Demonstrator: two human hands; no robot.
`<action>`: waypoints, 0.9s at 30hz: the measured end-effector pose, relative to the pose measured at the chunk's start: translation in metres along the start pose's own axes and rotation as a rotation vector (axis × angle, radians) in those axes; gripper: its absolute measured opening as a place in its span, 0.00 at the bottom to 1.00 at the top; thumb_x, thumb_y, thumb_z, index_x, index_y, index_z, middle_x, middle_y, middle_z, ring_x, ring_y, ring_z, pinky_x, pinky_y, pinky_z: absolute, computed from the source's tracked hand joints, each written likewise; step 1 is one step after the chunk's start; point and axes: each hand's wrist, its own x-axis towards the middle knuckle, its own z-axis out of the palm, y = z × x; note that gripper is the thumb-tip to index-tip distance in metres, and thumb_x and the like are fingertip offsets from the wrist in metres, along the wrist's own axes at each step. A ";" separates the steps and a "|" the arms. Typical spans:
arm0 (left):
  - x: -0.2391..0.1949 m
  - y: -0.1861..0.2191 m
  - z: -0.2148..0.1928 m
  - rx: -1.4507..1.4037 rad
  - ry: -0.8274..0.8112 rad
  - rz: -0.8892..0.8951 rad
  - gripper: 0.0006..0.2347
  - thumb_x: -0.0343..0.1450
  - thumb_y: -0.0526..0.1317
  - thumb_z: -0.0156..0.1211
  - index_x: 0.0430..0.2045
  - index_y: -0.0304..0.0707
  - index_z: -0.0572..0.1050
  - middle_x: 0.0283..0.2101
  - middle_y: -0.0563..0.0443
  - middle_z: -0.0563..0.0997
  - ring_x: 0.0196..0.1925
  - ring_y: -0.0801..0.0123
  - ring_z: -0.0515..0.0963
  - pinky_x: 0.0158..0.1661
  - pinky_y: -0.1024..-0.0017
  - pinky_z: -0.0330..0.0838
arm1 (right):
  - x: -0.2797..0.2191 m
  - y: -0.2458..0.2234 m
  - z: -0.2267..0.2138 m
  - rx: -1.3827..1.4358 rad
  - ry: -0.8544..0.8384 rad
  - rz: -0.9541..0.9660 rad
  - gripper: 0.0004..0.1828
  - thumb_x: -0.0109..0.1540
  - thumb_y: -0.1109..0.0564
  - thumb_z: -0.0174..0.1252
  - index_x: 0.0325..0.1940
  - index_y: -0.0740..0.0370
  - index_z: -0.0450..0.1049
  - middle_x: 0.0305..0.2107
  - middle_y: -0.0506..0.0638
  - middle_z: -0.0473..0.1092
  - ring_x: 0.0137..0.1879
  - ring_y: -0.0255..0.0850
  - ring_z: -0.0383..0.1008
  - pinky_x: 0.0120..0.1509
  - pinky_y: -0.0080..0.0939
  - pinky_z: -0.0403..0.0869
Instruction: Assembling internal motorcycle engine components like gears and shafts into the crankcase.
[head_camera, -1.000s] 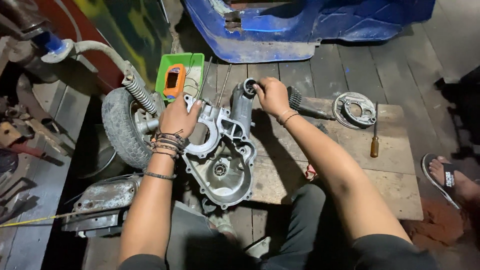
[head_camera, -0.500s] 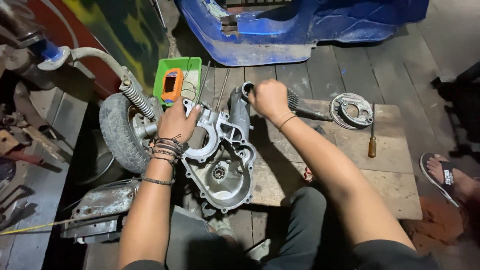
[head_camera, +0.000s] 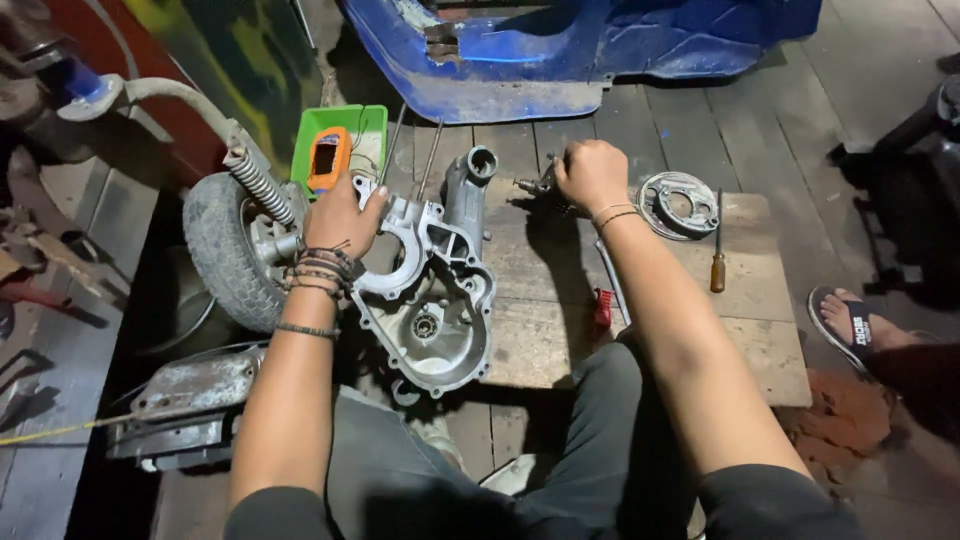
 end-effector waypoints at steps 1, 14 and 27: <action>0.001 -0.002 0.001 0.002 0.002 -0.003 0.26 0.78 0.57 0.49 0.58 0.29 0.70 0.45 0.24 0.82 0.51 0.32 0.80 0.50 0.39 0.73 | -0.001 0.000 -0.005 0.004 0.001 -0.003 0.16 0.60 0.43 0.62 0.28 0.55 0.79 0.21 0.51 0.73 0.33 0.52 0.79 0.36 0.50 0.77; -0.010 0.017 -0.007 -0.020 0.025 0.051 0.24 0.76 0.52 0.59 0.55 0.28 0.69 0.48 0.23 0.80 0.52 0.33 0.80 0.50 0.41 0.75 | -0.009 0.017 -0.015 -0.036 -0.158 -0.021 0.16 0.61 0.42 0.61 0.31 0.55 0.83 0.23 0.55 0.76 0.35 0.55 0.82 0.38 0.53 0.79; 0.002 0.049 0.027 0.333 0.000 0.057 0.21 0.70 0.50 0.66 0.47 0.34 0.70 0.40 0.33 0.83 0.43 0.37 0.85 0.37 0.41 0.79 | -0.016 0.033 -0.021 -0.056 -0.234 0.011 0.16 0.63 0.42 0.60 0.33 0.54 0.83 0.25 0.56 0.77 0.36 0.58 0.82 0.40 0.55 0.80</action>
